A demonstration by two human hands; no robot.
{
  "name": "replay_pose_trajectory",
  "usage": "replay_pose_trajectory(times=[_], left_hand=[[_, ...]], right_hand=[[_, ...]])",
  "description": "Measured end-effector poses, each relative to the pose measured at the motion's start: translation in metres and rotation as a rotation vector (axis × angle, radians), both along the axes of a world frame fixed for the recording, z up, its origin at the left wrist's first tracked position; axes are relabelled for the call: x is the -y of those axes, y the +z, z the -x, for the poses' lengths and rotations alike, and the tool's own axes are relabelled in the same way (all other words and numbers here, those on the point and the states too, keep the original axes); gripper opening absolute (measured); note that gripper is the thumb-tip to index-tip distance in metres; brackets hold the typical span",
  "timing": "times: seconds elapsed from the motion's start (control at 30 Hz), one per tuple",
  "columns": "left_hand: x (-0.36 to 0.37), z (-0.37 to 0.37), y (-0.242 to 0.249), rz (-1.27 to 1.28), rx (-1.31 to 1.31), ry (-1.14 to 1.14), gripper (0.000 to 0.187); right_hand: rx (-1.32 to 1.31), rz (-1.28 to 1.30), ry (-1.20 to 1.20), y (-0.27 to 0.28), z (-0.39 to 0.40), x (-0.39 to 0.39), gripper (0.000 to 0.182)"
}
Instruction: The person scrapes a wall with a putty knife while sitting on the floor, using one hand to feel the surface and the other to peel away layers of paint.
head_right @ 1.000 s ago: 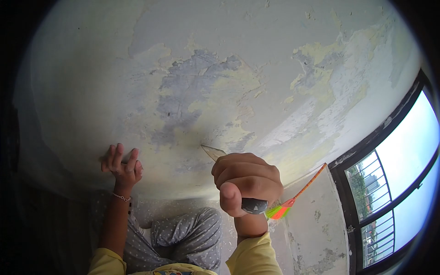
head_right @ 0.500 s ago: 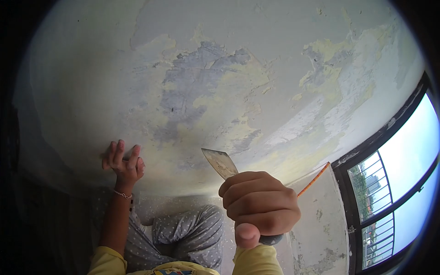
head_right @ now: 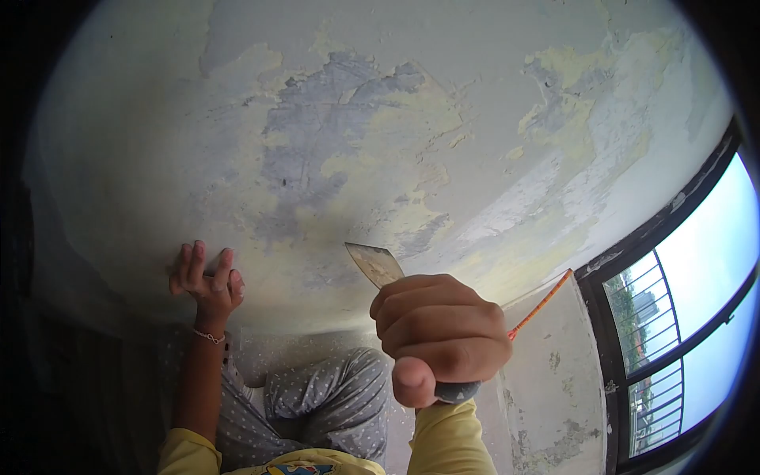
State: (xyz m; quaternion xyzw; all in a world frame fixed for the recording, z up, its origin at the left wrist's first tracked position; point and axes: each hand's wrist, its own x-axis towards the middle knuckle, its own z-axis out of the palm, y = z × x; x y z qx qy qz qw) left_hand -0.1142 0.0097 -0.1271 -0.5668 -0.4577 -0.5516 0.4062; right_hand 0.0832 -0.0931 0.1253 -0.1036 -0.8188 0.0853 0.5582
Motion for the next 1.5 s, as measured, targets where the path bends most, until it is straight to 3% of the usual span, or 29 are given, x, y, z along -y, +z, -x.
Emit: replay_pose_trajectory(times=[0.07, 0.17, 0.2, 0.23, 0.3, 0.37, 0.43, 0.5, 0.7, 0.77, 0.83, 0.97, 1.03, 1.1, 1.17, 1.3, 1.43, 1.5], left_hand=[[-0.001, -0.001, -0.004, 0.025, 0.065, 0.003, 0.034], [-0.002, -0.001, -0.006, 0.021, 0.065, 0.004, 0.034], [0.0, -0.002, -0.006, 0.024, 0.065, -0.003, 0.034], [0.001, -0.002, -0.004, 0.025, 0.065, -0.008, 0.033], [-0.003, -0.001, -0.003, 0.021, 0.074, 0.004, 0.033], [-0.001, -0.001, -0.005, 0.025, 0.066, 0.001, 0.033], [0.001, 0.001, -0.002, 0.024, 0.028, 0.002, 0.033], [0.0, 0.002, 0.001, 0.002, -0.002, -0.002, 0.033], [0.0, 0.003, 0.002, 0.012, -0.002, -0.003, 0.033], [0.001, 0.002, 0.001, 0.01, -0.006, 0.006, 0.033], [0.001, 0.002, 0.0, 0.015, -0.004, -0.002, 0.033], [0.001, 0.002, 0.0, 0.017, -0.01, 0.018, 0.033], [0.0, 0.002, 0.001, 0.014, -0.006, 0.016, 0.033], [0.003, 0.0, 0.0, 0.007, -0.008, -0.002, 0.033], [0.001, 0.0, 0.0, 0.014, -0.001, 0.003, 0.033], [0.002, 0.001, 0.001, 0.009, -0.013, 0.013, 0.033], [0.003, 0.001, 0.001, 0.011, -0.007, 0.005, 0.033], [-0.001, -0.001, 0.001, 0.008, 0.002, 0.022, 0.033]], right_hand=[[-0.048, -0.103, 0.135, 0.001, 0.003, 0.019, 0.041], [-0.019, -0.147, -0.035, -0.009, 0.007, -0.01, 0.033], [-0.031, 0.043, -0.115, -0.015, 0.002, -0.017, 0.027], [-0.046, 0.069, -0.119, -0.018, 0.001, -0.025, 0.027], [0.022, -0.033, -0.119, -0.016, 0.009, -0.005, 0.042], [0.061, -0.175, -0.06, -0.006, 0.006, 0.019, 0.045], [0.054, -0.141, 0.048, -0.007, 0.003, 0.016, 0.046], [0.044, -0.152, -0.244, -0.013, 0.008, -0.001, 0.044], [0.009, -0.159, 0.019, -0.009, -0.001, 0.027, 0.044], [0.022, -0.193, -0.193, -0.015, 0.01, -0.004, 0.044], [0.051, -0.218, -0.108, -0.009, -0.002, -0.01, 0.044], [0.018, -0.072, 0.192, -0.003, -0.006, 0.024, 0.039], [-0.025, -0.062, 0.132, -0.005, -0.005, 0.015, 0.04], [-0.037, 0.098, -0.143, -0.013, -0.01, -0.016, 0.041], [-0.088, 0.198, -0.078, -0.014, -0.01, -0.018, 0.041], [-0.111, -0.08, 0.142, 0.001, -0.012, 0.016, 0.04], [-0.027, 0.115, -0.193, -0.019, -0.006, -0.028, 0.036], [-0.066, 0.077, -0.028, -0.015, -0.007, -0.014, 0.039]])
